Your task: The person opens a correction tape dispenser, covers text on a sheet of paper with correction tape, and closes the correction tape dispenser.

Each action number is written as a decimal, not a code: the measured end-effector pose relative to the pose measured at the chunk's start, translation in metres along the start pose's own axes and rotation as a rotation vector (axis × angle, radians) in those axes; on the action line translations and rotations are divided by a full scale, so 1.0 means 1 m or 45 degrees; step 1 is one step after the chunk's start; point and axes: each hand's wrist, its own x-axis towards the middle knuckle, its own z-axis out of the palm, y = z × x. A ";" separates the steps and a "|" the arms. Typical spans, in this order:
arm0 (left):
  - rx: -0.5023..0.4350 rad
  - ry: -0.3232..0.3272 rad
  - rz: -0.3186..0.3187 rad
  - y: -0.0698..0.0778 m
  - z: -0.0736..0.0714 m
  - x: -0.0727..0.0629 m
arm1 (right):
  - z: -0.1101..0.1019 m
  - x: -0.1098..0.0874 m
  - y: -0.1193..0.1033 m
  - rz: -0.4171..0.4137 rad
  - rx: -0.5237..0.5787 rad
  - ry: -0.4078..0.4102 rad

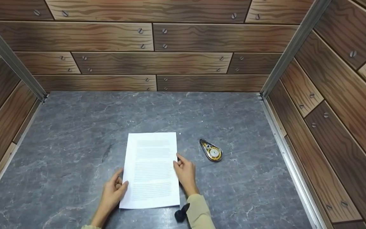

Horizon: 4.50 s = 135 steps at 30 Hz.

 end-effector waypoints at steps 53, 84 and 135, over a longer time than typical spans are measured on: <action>0.753 0.356 0.357 -0.010 0.015 -0.015 | -0.004 -0.001 0.001 -0.317 -0.398 0.055; 0.751 0.360 0.395 -0.014 0.018 0.049 | 0.015 0.058 -0.009 -0.040 -0.613 -0.032; 0.619 0.323 0.314 -0.013 0.015 0.049 | 0.011 0.058 -0.016 0.115 -0.533 -0.116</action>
